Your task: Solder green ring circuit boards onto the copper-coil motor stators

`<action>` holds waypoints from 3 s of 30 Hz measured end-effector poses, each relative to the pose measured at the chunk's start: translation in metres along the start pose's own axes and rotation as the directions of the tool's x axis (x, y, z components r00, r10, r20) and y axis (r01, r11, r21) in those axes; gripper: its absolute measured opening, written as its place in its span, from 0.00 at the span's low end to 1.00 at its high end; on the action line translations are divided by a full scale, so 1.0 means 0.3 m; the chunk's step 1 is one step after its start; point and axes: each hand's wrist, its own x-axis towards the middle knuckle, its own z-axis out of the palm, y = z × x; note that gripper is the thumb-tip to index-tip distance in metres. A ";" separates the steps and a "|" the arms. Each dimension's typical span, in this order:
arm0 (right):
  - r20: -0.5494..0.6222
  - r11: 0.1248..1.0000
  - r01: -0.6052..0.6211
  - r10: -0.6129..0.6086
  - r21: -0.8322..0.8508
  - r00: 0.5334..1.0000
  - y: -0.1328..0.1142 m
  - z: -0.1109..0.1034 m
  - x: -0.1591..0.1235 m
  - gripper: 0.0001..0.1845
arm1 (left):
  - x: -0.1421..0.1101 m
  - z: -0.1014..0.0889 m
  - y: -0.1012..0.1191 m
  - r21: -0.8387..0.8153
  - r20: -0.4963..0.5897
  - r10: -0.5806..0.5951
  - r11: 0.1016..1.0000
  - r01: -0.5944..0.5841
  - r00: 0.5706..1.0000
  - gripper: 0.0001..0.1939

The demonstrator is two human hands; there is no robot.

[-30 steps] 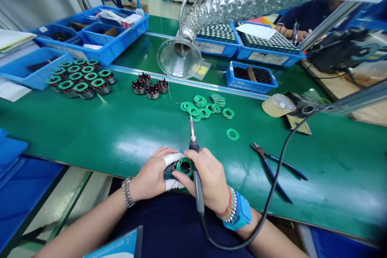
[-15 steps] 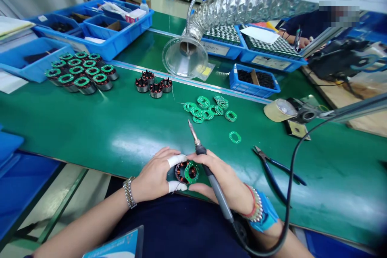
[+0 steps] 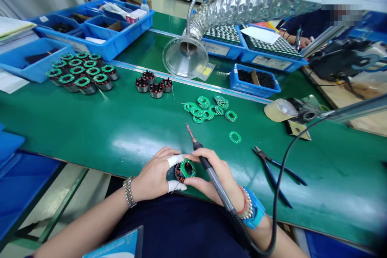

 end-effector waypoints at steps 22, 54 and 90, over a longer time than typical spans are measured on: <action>0.343 0.989 0.078 -0.116 0.122 0.932 0.007 -0.064 0.026 0.25 | -0.001 -0.006 0.009 -0.021 -0.001 -0.011 1.000 0.011 1.000 0.31; 0.360 0.988 0.142 -0.113 -0.055 0.926 -0.002 -0.061 0.026 0.22 | 0.003 -0.010 0.011 -0.034 0.010 -0.024 0.999 0.024 1.000 0.31; 0.034 0.999 0.030 -0.031 0.025 0.999 0.035 0.018 -0.054 0.27 | 0.003 -0.061 0.026 -0.710 0.264 -0.419 0.525 0.469 0.869 0.07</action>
